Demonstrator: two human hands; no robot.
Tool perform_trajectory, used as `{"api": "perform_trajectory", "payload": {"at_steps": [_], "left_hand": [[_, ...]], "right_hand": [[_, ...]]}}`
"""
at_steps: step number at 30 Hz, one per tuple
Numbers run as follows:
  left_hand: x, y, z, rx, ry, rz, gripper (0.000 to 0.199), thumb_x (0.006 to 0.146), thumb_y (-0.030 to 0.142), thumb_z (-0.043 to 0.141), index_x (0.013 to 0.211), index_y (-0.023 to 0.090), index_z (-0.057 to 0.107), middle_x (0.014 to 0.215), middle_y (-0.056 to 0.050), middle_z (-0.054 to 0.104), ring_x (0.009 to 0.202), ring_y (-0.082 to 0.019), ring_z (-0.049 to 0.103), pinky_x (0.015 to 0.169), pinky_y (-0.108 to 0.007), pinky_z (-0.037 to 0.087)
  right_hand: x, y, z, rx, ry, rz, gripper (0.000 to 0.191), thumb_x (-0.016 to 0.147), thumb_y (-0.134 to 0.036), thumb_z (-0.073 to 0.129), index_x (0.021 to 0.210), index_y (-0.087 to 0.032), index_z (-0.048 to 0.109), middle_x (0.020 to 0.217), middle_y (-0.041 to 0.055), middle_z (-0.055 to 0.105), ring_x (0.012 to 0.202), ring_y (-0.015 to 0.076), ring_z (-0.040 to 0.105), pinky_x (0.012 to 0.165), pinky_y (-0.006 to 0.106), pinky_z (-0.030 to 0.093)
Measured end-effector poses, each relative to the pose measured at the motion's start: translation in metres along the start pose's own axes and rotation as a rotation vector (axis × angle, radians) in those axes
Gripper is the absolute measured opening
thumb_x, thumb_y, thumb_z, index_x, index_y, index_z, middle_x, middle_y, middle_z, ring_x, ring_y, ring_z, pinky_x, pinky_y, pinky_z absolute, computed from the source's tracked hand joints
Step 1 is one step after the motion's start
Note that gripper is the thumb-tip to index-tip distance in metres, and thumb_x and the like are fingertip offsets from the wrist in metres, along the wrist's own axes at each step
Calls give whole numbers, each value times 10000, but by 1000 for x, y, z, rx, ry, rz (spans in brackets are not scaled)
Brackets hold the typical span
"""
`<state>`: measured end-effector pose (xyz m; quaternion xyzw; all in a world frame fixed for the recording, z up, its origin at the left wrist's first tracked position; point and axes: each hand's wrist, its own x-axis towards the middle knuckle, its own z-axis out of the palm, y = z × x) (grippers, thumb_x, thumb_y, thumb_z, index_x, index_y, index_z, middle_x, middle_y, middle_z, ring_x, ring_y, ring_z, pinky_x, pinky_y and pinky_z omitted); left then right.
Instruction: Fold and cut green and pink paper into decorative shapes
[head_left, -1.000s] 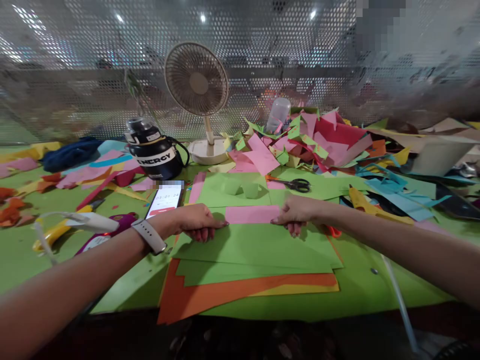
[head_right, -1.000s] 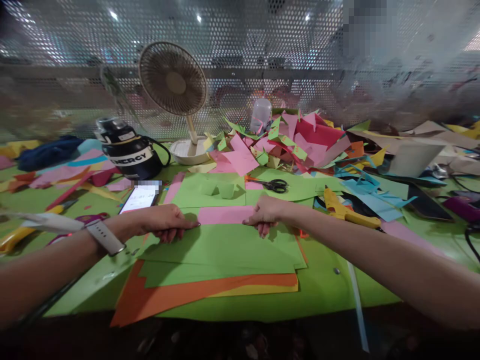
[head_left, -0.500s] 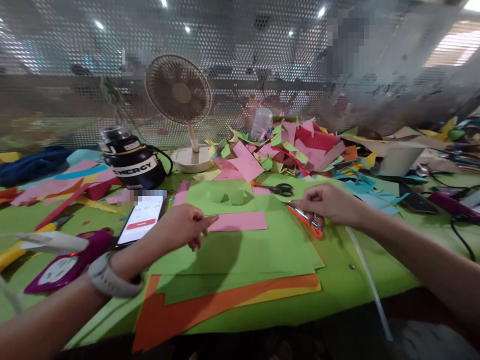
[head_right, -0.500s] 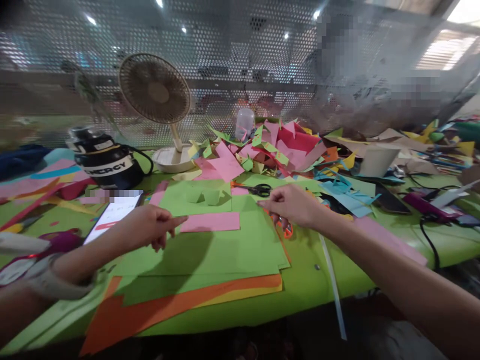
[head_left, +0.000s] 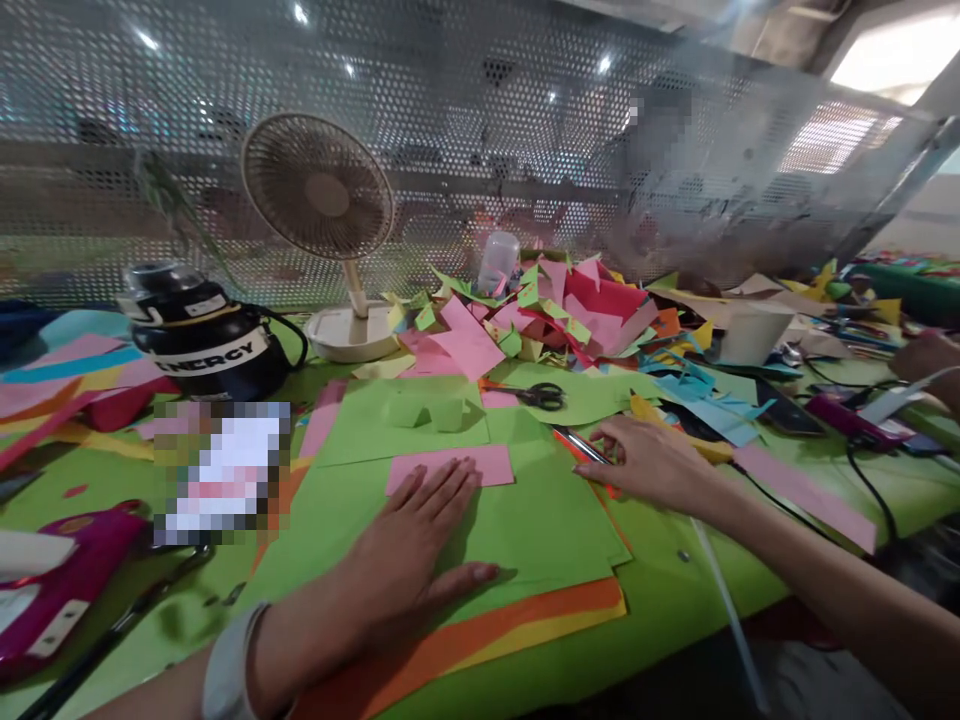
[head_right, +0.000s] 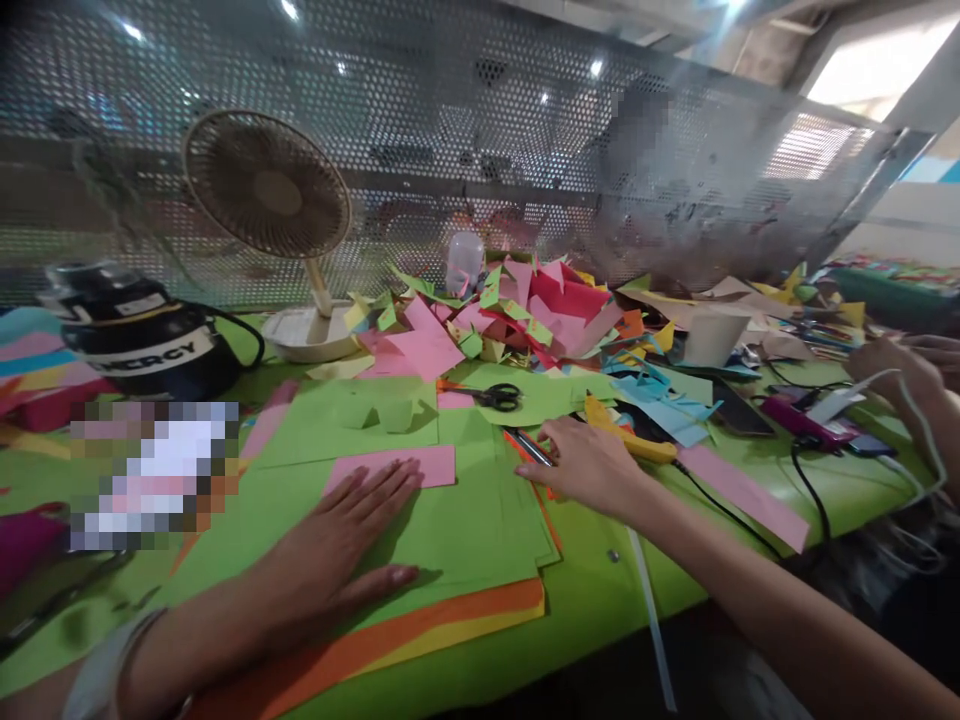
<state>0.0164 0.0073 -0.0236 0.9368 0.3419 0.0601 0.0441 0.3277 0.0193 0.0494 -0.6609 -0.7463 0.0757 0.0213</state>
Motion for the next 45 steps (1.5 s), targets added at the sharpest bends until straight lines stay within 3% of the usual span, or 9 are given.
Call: {"api": "perform_trajectory", "payload": {"at_steps": [4,9,15,19,26,35,42,45], "left_hand": [[-1,5,-7,-14,-47,-31,832,907,688,306,1528,180,90,1565,-105,167,1441,-297,168,1159,-508,165],[-7,12,-12,-22,-63,-149,908,864,754,283,1508,118,221,1549,-165,198,1428,-344,195,1148,-540,160],[-14,17,-15,-82,-19,-186,947,846,774,284,1529,140,114,1570,-151,153,1442,-325,151,1160,-519,137],[-11,20,-19,-117,-93,-196,939,850,776,249,1515,117,184,1566,-161,142,1446,-310,142,1161,-510,133],[-9,21,-22,-117,-141,-218,982,833,799,213,1502,81,212,1563,-169,121,1447,-314,124,1163,-517,118],[-11,19,-18,-105,-95,-180,932,857,765,255,1522,121,147,1565,-165,140,1445,-321,128,1161,-525,116],[-12,17,-13,-91,-48,-157,911,866,755,262,1533,166,70,1567,-157,143,1445,-313,137,1163,-514,98],[-11,18,-14,-96,-70,-170,921,855,769,257,1530,159,117,1568,-156,142,1446,-315,133,1160,-519,104]], "right_hand": [[9,-1,3,23,-30,-30,248,792,-397,607,918,-192,668,851,62,680,746,221,619,592,279,383],[2,16,-12,47,-114,-63,210,749,-349,578,836,-185,677,733,36,652,660,191,583,590,283,405],[-12,18,-3,236,-12,-187,353,825,-475,531,1023,-210,652,960,80,682,833,240,626,728,349,486],[-9,10,14,278,23,-296,338,875,-436,502,1085,-214,646,1062,112,659,984,278,613,870,427,476],[-14,13,20,285,-3,-346,350,910,-408,475,1156,-234,655,1107,113,632,1021,277,611,894,435,488],[-11,21,27,267,127,-368,325,914,-378,487,1164,-260,658,1064,99,638,984,268,610,851,427,507],[-13,23,28,272,96,-363,343,910,-373,491,1200,-296,657,1053,86,633,956,262,618,829,414,517],[-11,22,30,275,108,-370,345,910,-360,486,1200,-299,661,1053,84,627,960,260,615,839,413,514]]}}
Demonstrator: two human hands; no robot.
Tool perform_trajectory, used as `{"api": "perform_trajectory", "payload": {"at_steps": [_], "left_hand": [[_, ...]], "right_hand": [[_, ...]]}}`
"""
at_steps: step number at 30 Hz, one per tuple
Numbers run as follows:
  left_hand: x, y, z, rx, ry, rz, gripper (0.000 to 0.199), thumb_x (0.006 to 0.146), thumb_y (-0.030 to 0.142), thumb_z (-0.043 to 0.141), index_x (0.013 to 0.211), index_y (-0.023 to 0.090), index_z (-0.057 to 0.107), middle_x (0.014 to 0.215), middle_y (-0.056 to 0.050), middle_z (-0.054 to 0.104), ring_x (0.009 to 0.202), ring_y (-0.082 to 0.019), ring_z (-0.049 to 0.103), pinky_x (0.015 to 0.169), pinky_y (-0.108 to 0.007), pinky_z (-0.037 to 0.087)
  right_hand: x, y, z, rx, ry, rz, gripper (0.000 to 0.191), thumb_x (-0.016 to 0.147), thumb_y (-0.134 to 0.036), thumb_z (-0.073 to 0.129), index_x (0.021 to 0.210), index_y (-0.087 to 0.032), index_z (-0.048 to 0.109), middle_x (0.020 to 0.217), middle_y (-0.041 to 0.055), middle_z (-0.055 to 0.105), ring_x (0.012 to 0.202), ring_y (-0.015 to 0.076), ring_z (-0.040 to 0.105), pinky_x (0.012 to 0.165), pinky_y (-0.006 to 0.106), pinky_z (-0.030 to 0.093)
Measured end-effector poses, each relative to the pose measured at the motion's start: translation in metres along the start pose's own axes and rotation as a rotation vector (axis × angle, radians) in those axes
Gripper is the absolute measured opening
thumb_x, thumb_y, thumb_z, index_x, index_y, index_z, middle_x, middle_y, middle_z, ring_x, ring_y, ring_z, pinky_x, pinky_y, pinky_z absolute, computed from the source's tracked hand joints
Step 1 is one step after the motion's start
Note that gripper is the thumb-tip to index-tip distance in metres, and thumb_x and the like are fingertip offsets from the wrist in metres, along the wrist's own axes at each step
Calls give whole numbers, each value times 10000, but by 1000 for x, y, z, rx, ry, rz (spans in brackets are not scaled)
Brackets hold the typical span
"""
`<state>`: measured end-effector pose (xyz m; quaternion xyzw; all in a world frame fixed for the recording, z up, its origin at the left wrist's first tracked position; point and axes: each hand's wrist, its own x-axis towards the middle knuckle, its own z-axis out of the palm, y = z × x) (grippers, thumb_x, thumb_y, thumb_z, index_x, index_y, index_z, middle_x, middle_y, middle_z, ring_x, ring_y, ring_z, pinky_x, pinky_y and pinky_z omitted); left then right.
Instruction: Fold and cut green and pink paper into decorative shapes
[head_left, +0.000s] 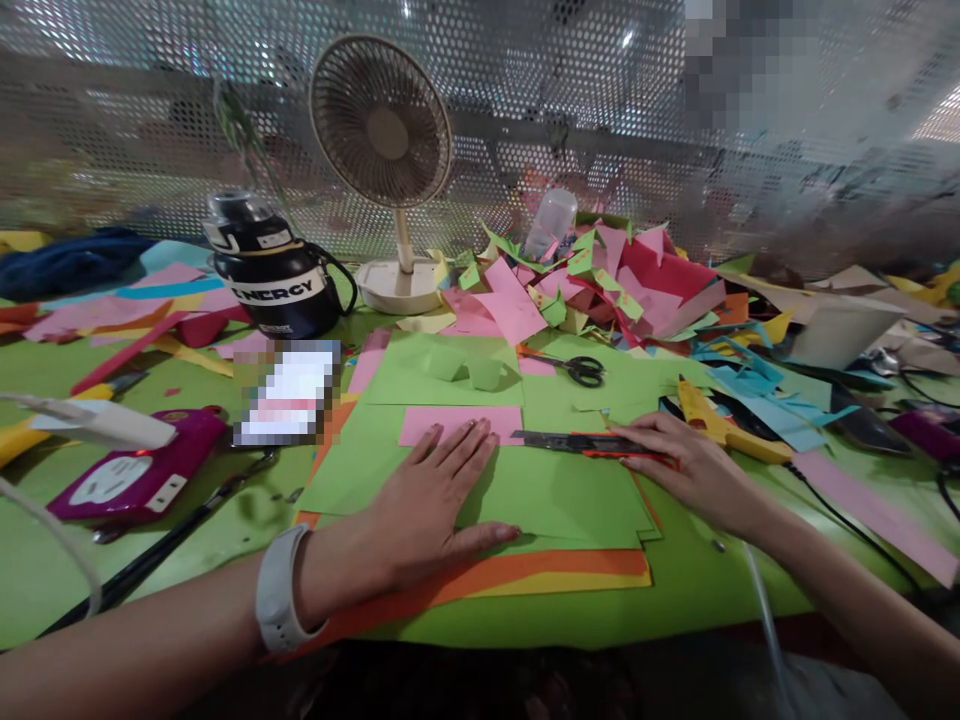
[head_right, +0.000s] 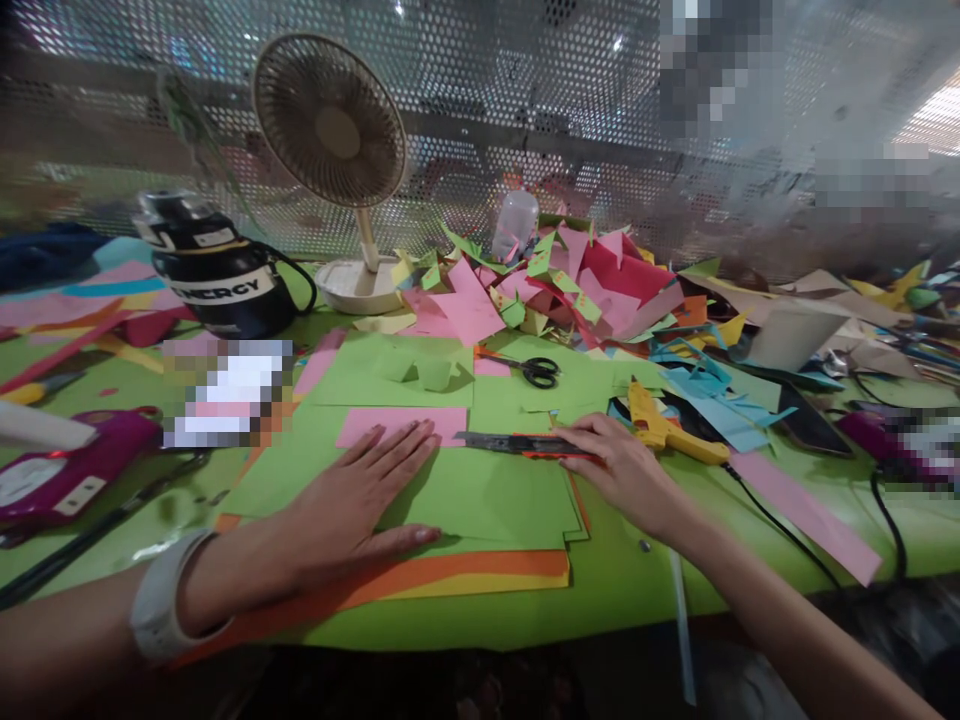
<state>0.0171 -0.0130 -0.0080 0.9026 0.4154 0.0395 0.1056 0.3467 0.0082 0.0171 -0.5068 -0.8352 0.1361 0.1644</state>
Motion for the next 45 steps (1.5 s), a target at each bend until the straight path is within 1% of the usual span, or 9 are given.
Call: {"api": "perform_trajectory", "payload": {"at_steps": [4,11,16,21,24,29,35,40,45], "left_hand": [[1,2,-3,1,-34,-22,939,844,784,244,1517,131,190,1566,-168,145,1446,-322,139,1158,-523,106],[0,-1,1,13,0,-4,916,853,774,245,1525,157,163,1566,-156,170,1442,-323,156,1159,-506,110],[-1,-1,1,1,30,13,906,855,768,262,1533,183,119,1568,-143,168,1440,-330,162,1155,-519,127],[1,4,-5,-7,-36,-34,940,844,785,236,1514,127,207,1565,-161,165,1441,-334,153,1155,-519,132],[1,3,-4,-3,-24,-32,936,841,788,235,1513,137,209,1564,-158,179,1441,-323,161,1159,-509,120],[0,1,0,9,13,-22,910,846,781,258,1518,170,199,1570,-133,180,1440,-319,174,1161,-498,125],[0,4,-4,9,-37,-58,961,828,806,226,1500,118,250,1567,-141,163,1442,-325,161,1162,-505,127],[-1,6,-6,32,-38,-56,959,836,799,202,1506,112,225,1569,-135,143,1446,-310,143,1167,-491,122],[1,6,-7,27,-33,-44,946,835,798,217,1506,131,236,1564,-139,173,1441,-314,166,1162,-510,138]], "right_hand": [[2,1,1,6,7,-19,349,918,-358,481,1209,-286,660,1042,85,623,959,257,613,842,407,511],[-1,2,-6,46,-43,-44,347,923,-409,488,1181,-285,684,992,88,635,917,244,617,800,386,520],[0,1,0,40,-19,-33,357,926,-387,476,1210,-280,664,1030,91,631,940,246,612,819,398,514],[-1,-3,3,45,-18,-45,356,923,-348,477,1206,-244,667,1025,101,624,934,248,617,801,396,513],[-4,-4,3,40,-25,-39,344,920,-353,480,1190,-264,674,1012,91,630,919,245,622,780,387,519],[-6,-6,4,-28,43,-15,364,924,-350,466,1221,-260,657,1027,100,627,945,259,607,796,394,521],[-5,-3,4,-40,44,-84,349,941,-363,470,1220,-270,659,1008,89,635,921,239,617,765,365,533],[-1,3,8,-25,76,-167,345,947,-379,485,1206,-245,670,993,95,640,902,234,634,736,358,544],[-1,-1,6,-13,56,-178,335,947,-368,499,1202,-238,671,993,91,639,895,224,639,751,359,546]]}}
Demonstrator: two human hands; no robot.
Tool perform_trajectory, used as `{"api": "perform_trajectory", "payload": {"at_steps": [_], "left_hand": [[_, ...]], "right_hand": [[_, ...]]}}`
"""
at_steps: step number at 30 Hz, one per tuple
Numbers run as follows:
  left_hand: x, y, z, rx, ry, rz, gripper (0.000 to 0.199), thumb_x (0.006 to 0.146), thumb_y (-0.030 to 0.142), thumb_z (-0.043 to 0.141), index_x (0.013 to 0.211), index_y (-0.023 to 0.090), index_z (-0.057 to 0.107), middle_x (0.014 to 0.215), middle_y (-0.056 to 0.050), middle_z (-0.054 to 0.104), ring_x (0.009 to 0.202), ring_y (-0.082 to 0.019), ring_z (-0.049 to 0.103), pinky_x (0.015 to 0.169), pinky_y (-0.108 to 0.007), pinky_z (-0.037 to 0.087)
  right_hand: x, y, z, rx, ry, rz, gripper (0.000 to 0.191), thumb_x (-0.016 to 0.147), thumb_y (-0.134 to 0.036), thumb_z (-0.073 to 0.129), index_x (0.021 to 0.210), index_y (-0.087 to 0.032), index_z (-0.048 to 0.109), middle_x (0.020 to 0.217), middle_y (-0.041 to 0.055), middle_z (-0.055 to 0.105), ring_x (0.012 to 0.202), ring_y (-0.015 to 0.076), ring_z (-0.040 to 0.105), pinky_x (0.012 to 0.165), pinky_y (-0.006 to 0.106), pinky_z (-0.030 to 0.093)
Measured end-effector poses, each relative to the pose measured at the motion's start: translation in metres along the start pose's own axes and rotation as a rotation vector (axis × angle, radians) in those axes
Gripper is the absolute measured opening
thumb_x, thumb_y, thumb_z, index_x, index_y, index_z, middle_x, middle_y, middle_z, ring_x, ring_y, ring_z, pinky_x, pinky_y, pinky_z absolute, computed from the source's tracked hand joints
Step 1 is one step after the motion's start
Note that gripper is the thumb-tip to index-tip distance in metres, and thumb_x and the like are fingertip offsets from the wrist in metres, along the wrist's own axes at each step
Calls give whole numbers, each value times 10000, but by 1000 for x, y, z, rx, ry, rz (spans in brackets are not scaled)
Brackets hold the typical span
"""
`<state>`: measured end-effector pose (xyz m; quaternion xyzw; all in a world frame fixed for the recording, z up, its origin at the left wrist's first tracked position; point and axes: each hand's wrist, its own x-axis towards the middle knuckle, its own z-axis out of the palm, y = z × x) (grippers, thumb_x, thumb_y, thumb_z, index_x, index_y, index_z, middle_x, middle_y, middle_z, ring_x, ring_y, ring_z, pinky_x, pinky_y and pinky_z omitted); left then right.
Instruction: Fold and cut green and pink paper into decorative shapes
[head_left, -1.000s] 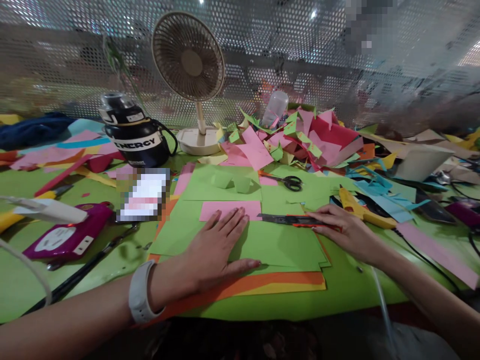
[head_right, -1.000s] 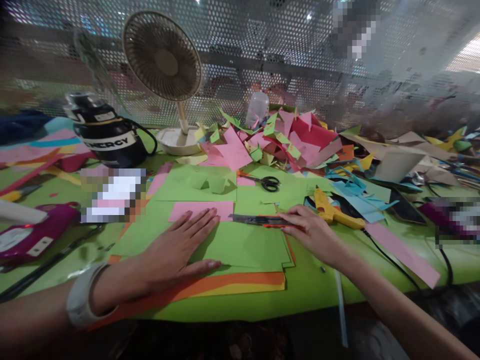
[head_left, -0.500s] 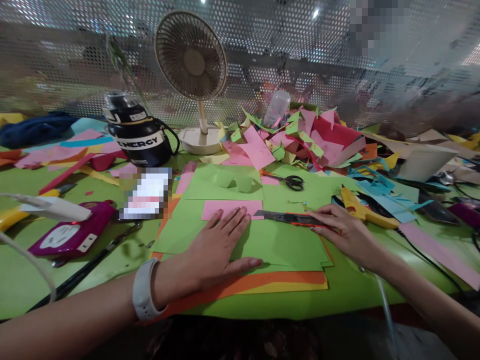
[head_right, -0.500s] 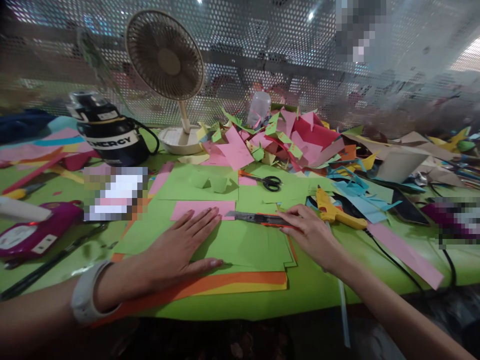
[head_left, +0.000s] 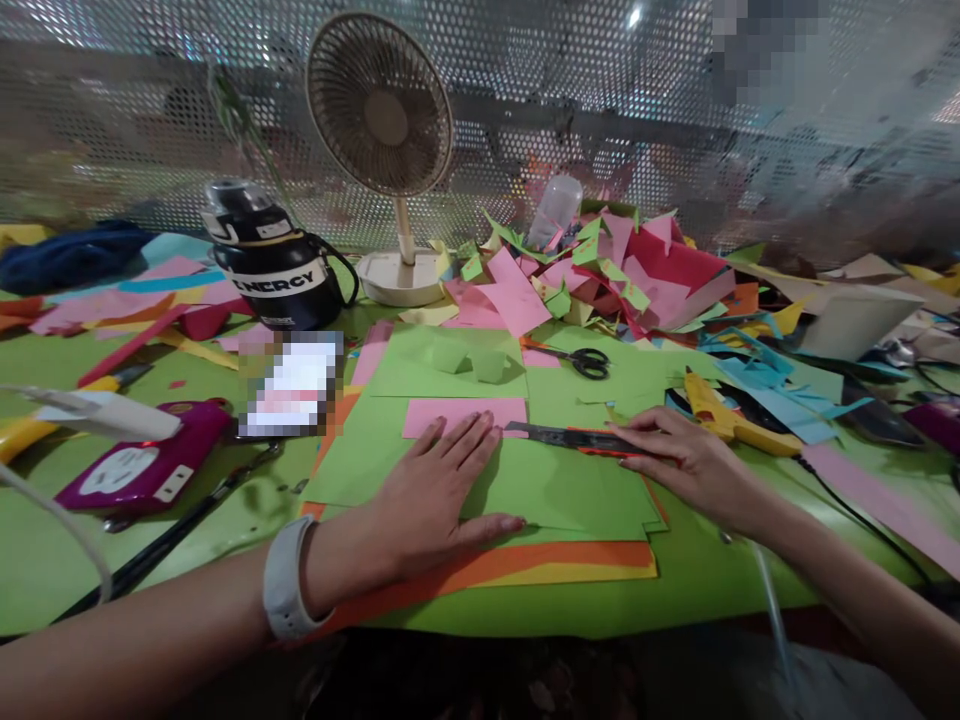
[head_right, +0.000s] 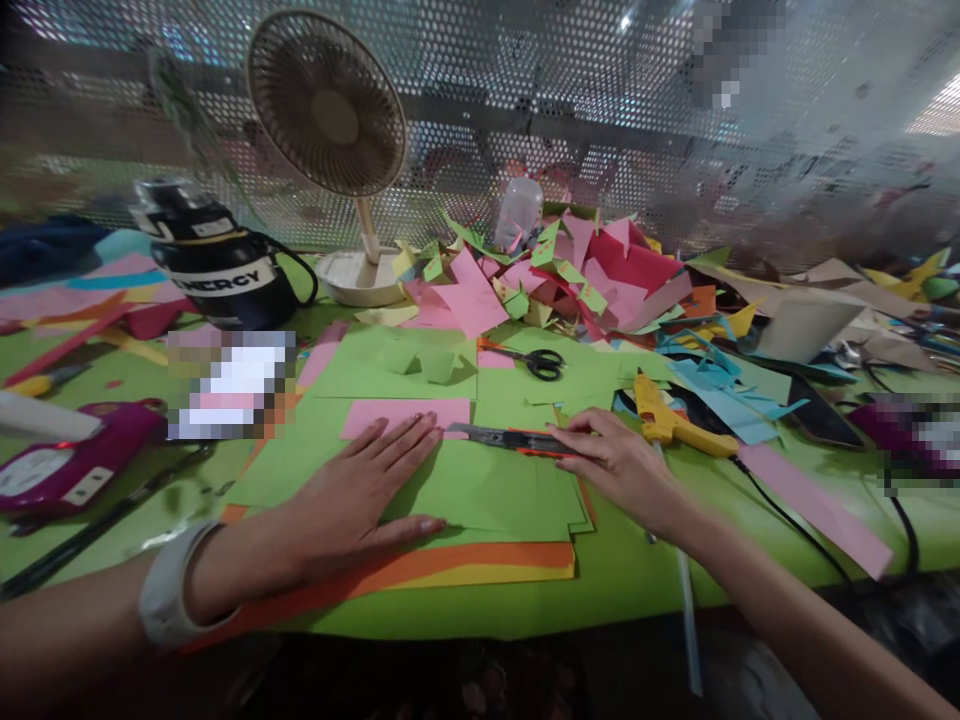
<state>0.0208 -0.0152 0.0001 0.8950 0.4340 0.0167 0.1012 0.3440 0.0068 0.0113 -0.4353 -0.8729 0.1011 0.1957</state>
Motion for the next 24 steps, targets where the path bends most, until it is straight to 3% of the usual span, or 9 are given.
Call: {"api": "perform_trajectory", "payload": {"at_steps": [6,12,24], "left_hand": [[0,0,0,1,-17,-23,982,822,811,212,1499,101,246,1564,-142,154,1442,-319,156,1165,-502,138],[-1,-2,3,17,58,35,903,854,770,250,1523,168,168,1564,-122,179,1442,-297,171,1161,-502,146],[1,1,-1,-5,-4,-14,945,837,798,207,1506,131,227,1564,-143,146,1442,-310,148,1162,-513,128]], "right_hand": [[-2,-2,0,-27,29,19,348,946,-354,499,1222,-215,658,989,98,634,907,234,630,748,371,545],[-4,-7,-2,4,0,16,323,937,-323,519,1189,-196,678,988,95,639,909,229,625,754,367,537],[-7,-12,-1,59,-60,103,352,934,-368,512,1228,-238,655,1012,95,622,905,235,625,737,374,530]]}}
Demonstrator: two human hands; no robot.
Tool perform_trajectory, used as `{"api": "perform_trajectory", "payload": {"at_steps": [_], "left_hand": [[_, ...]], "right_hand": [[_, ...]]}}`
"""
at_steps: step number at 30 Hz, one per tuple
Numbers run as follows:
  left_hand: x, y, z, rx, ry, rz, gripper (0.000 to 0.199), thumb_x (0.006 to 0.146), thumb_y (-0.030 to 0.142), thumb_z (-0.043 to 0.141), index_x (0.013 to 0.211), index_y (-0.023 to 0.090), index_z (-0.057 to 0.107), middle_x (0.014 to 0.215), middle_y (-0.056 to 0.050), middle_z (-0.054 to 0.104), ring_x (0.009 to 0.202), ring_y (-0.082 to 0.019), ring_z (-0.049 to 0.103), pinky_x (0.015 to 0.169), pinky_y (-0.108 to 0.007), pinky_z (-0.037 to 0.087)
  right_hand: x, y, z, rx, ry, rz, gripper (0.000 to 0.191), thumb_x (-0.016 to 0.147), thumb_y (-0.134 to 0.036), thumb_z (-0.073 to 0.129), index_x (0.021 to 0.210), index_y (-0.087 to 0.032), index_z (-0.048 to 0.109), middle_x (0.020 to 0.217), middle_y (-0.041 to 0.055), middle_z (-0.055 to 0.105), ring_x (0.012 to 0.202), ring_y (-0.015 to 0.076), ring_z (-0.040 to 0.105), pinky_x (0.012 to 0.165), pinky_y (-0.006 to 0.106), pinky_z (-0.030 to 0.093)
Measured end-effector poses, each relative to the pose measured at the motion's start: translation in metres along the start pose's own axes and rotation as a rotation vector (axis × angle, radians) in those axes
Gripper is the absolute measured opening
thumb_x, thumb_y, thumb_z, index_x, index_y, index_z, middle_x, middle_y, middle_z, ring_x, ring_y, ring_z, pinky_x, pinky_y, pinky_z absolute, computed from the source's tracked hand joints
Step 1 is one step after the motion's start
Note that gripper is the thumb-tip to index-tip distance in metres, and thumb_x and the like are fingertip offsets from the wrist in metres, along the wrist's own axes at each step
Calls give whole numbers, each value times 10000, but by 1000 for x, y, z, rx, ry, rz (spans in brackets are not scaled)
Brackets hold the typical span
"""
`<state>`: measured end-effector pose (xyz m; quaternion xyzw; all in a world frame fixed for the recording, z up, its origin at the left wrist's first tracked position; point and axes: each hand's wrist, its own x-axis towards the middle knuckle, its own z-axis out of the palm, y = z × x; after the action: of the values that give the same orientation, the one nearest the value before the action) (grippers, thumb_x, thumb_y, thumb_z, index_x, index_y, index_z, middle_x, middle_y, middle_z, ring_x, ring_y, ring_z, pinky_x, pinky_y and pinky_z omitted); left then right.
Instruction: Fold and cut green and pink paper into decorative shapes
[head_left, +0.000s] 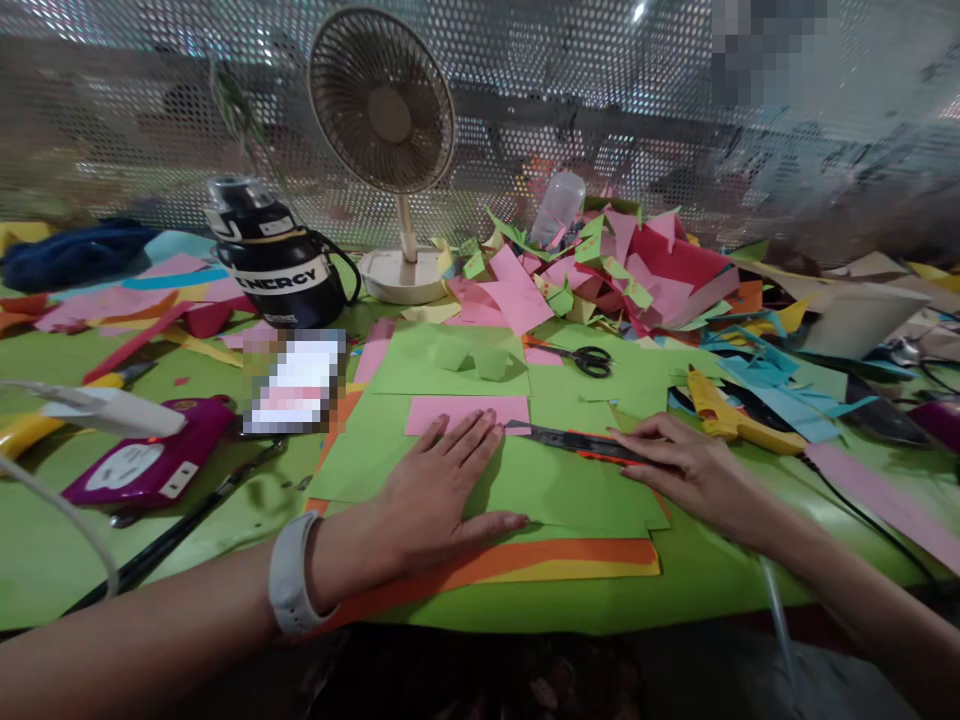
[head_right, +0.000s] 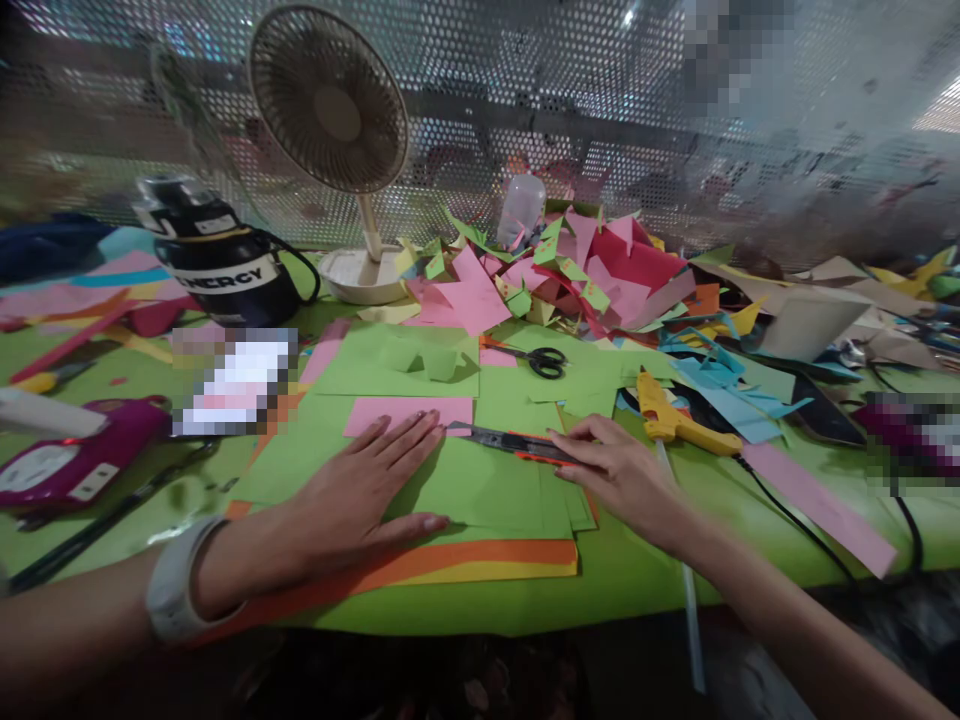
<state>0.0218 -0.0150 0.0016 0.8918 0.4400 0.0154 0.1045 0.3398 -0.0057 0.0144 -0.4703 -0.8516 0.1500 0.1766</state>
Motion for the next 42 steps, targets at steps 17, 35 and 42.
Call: {"api": "perform_trajectory", "payload": {"at_steps": [17,35,42], "left_hand": [[-2,-1,2,-14,-6,-1,964,837,797,207,1520,117,163,1571,-150,123,1448,-307,118,1168,-500,119],[-4,-12,-1,32,49,-13,889,873,755,231,1524,154,150,1583,-112,126,1460,-282,74,1174,-490,38],[-8,-22,4,38,-7,-29,896,872,755,229,1520,140,166,1579,-115,102,1457,-279,88,1177,-485,30]], "right_hand": [[6,-14,1,-41,-3,-58,342,946,-336,481,1221,-236,659,978,94,637,864,210,645,721,343,552],[2,1,1,-28,3,-28,361,946,-401,475,1208,-243,666,1012,102,637,931,229,624,805,391,535],[3,-6,5,-46,42,-26,344,944,-383,477,1194,-248,672,999,95,647,914,227,637,792,378,544]]}}
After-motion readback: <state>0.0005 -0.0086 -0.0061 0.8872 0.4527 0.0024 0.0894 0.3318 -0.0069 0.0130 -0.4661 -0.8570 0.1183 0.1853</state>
